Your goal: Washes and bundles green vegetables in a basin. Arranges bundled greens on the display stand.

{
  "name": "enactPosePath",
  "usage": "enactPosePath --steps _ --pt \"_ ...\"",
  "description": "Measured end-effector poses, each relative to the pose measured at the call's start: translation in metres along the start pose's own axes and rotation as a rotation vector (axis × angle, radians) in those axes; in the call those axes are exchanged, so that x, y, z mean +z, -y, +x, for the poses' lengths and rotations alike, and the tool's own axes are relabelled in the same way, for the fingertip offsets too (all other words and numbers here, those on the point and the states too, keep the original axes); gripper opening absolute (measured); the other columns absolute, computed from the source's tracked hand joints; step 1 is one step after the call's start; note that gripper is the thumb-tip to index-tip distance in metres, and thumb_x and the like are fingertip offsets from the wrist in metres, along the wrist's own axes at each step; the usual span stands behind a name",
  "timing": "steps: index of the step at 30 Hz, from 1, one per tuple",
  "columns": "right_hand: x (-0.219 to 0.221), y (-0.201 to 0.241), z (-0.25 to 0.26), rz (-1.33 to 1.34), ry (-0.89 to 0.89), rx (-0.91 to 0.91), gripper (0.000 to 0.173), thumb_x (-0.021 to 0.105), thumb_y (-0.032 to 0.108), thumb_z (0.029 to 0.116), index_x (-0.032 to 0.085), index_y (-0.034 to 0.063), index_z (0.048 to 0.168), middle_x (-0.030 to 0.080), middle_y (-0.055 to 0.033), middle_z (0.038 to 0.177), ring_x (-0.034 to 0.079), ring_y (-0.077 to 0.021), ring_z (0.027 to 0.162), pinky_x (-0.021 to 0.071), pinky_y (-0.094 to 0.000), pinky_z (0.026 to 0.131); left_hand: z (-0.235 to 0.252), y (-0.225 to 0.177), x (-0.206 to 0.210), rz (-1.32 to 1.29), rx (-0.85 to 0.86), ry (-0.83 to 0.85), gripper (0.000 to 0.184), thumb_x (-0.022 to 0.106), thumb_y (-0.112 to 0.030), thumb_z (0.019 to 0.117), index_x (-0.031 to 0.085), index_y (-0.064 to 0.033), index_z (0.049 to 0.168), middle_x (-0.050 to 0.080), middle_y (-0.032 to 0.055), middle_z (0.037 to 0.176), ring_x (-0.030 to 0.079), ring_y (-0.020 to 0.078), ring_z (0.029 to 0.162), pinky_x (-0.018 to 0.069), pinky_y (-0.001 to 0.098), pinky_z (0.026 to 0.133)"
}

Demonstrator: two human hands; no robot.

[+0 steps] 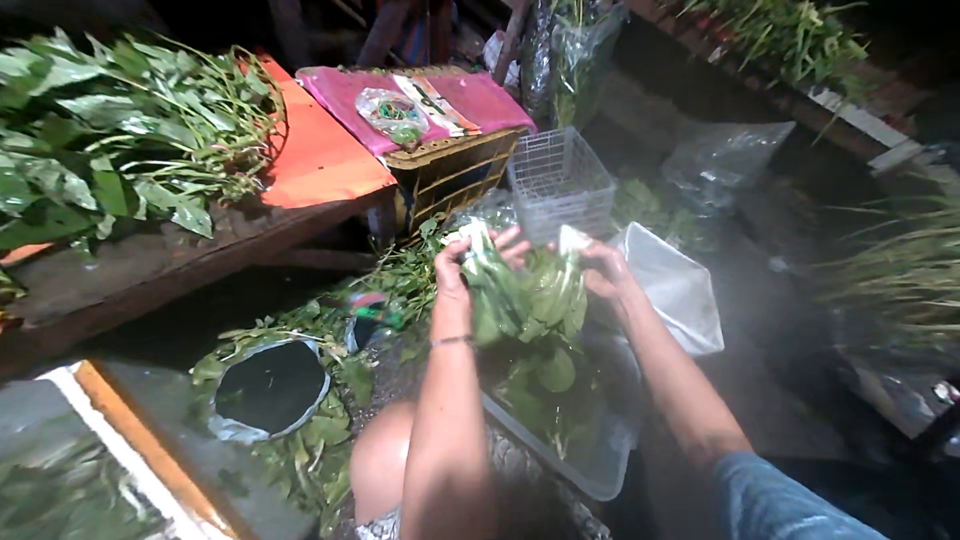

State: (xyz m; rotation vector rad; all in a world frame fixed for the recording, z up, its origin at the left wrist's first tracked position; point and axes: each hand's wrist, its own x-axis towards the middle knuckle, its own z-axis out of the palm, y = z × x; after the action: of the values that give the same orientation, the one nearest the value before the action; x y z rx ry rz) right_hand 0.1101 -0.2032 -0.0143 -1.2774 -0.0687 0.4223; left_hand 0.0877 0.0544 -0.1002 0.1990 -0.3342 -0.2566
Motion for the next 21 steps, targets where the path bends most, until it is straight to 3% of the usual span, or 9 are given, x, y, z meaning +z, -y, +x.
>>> enactPosePath --steps 1,2,4,7,10,14,17,21 --pt "-0.005 -0.003 -0.002 0.049 -0.041 -0.018 0.033 0.052 0.012 0.0855 0.066 0.0104 0.116 0.074 -0.0097 0.108 0.073 -0.0184 0.09 0.0625 -0.0341 0.074 -0.003 -0.005 0.026 0.075 0.005 -0.26 0.046 0.036 -0.042 0.0978 0.067 -0.0116 0.111 0.071 0.0196 0.123 0.071 0.0384 0.108 0.06 0.0522 0.086" --pt "-0.008 -0.005 -0.003 0.073 -0.078 -0.035 0.034 0.048 0.01 0.0865 0.064 0.0095 0.117 0.074 -0.0102 0.109 0.073 -0.0187 0.091 0.0623 -0.0339 0.075 -0.002 -0.009 0.037 0.128 0.024 -0.39 0.041 0.037 -0.039 0.099 0.066 -0.0113 0.11 0.074 0.0177 0.114 0.074 0.0351 0.1 0.0614 0.0495 0.081" --pt "-0.015 -0.011 -0.003 0.104 -0.102 -0.076 0.038 0.044 0.01 0.0883 0.063 0.0091 0.121 0.073 -0.0109 0.112 0.073 -0.0204 0.095 0.0623 -0.035 0.077 0.003 -0.013 0.043 0.229 0.06 -0.545 0.029 0.041 -0.028 0.1001 0.062 -0.0084 0.107 0.071 0.012 0.093 0.071 0.0272 0.081 0.061 0.0473 0.074" --pt "-0.018 -0.015 -0.006 0.208 -0.053 -0.108 0.039 0.044 0.015 0.0894 0.066 0.0117 0.121 0.073 -0.0117 0.114 0.071 -0.0277 0.102 0.0605 -0.0491 0.086 0.004 -0.016 0.044 0.313 0.057 -0.687 0.017 0.054 -0.02 0.0954 0.063 -0.01 0.107 0.067 0.0077 0.088 0.068 0.0218 0.077 0.0601 0.0448 0.071" --pt "-0.021 -0.018 -0.005 0.316 -0.01 -0.116 0.041 0.041 0.024 0.0947 0.065 0.0116 0.125 0.071 -0.014 0.117 0.07 -0.0331 0.103 0.0593 -0.0553 0.085 0.002 -0.017 0.046 0.324 0.053 -0.704 0.013 0.057 -0.016 0.0905 0.062 -0.0127 0.102 0.068 0.0057 0.088 0.068 0.0191 0.079 0.0596 0.0417 0.072" --pt "-0.014 -0.016 -0.007 0.268 -0.016 -0.121 0.043 0.059 0.027 0.084 0.065 0.0125 0.124 0.073 -0.0126 0.109 0.072 -0.0295 0.097 0.0611 -0.05 0.083 0.002 -0.015 0.052 0.346 0.043 -0.704 0.009 0.057 -0.011 0.0885 0.062 -0.0124 0.096 0.069 0.0049 0.087 0.069 0.0166 0.078 0.0601 0.0374 0.069" --pt "-0.011 -0.018 -0.009 0.22 0.022 -0.126 0.039 0.055 0.027 0.0865 0.067 0.0123 0.12 0.074 -0.011 0.106 0.072 -0.0258 0.094 0.0615 -0.0448 0.082 0.001 -0.013 0.052 0.375 0.031 -0.688 0.01 0.059 -0.01 0.0844 0.063 -0.0107 0.094 0.07 0.0057 0.085 0.069 0.0166 0.075 0.0601 0.0359 0.066" --pt "-0.013 -0.02 -0.01 0.201 0.036 -0.14 0.04 0.049 0.026 0.093 0.065 0.0108 0.126 0.073 -0.0115 0.109 0.072 -0.0243 0.094 0.0613 -0.0417 0.083 -0.001 -0.013 0.051 0.431 -0.033 -0.627 0.011 0.06 -0.01 0.0848 0.066 -0.0093 0.094 0.071 0.0067 0.086 0.069 0.016 0.073 0.0597 0.0328 0.064"
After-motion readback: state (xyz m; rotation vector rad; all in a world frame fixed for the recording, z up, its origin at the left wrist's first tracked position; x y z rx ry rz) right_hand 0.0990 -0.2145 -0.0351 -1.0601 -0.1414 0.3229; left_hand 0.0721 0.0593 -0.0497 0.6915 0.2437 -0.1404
